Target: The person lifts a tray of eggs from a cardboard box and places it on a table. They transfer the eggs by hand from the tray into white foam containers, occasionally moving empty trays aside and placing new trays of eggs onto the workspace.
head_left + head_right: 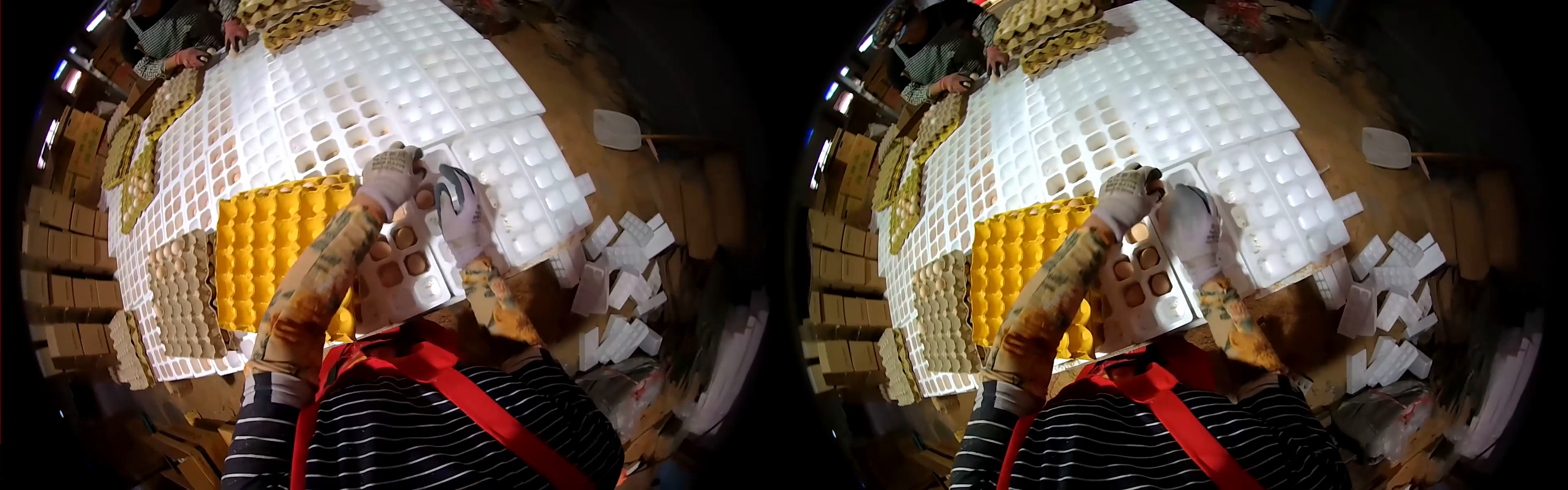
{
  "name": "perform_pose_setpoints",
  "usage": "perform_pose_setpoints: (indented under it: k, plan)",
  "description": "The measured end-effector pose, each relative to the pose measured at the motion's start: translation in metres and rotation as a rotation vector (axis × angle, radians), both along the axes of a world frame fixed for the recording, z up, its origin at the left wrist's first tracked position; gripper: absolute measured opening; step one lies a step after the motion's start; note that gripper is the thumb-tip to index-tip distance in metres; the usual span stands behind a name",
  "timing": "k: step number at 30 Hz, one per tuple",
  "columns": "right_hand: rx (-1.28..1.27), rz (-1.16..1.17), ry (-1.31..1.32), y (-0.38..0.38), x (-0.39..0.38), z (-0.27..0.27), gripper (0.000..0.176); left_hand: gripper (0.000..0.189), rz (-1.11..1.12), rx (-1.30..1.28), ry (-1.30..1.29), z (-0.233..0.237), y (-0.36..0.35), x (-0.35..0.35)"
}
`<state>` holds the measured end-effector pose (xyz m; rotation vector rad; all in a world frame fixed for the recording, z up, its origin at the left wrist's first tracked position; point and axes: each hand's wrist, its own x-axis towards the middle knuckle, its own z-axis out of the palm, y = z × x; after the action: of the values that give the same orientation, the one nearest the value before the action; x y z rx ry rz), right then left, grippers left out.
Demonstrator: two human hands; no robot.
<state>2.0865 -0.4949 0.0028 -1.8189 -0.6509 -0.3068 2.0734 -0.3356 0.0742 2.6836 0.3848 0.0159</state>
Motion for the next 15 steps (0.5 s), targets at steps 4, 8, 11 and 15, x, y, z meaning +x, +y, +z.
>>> perform_pose_setpoints:
  k: [4,8,11,15]
  plan:
    - [-0.162,-0.052,0.072,-0.049,-0.023,0.022,0.036,0.034,0.09,-0.01,-0.161,-0.052,0.008,0.051]
    - [-0.505,-0.083,-0.02,-0.055,-0.043,-0.007,0.045,0.033,0.109,-0.334,-0.533,-0.082,-0.028,0.103]
    - [-0.552,0.015,-0.178,-0.06,-0.044,-0.042,0.05,0.036,0.184,0.038,-0.49,-0.095,-0.058,0.103]
    - [-0.358,-0.032,0.005,-0.071,-0.052,-0.003,0.041,0.048,-0.153,-0.421,-0.381,-0.019,-0.044,0.033]
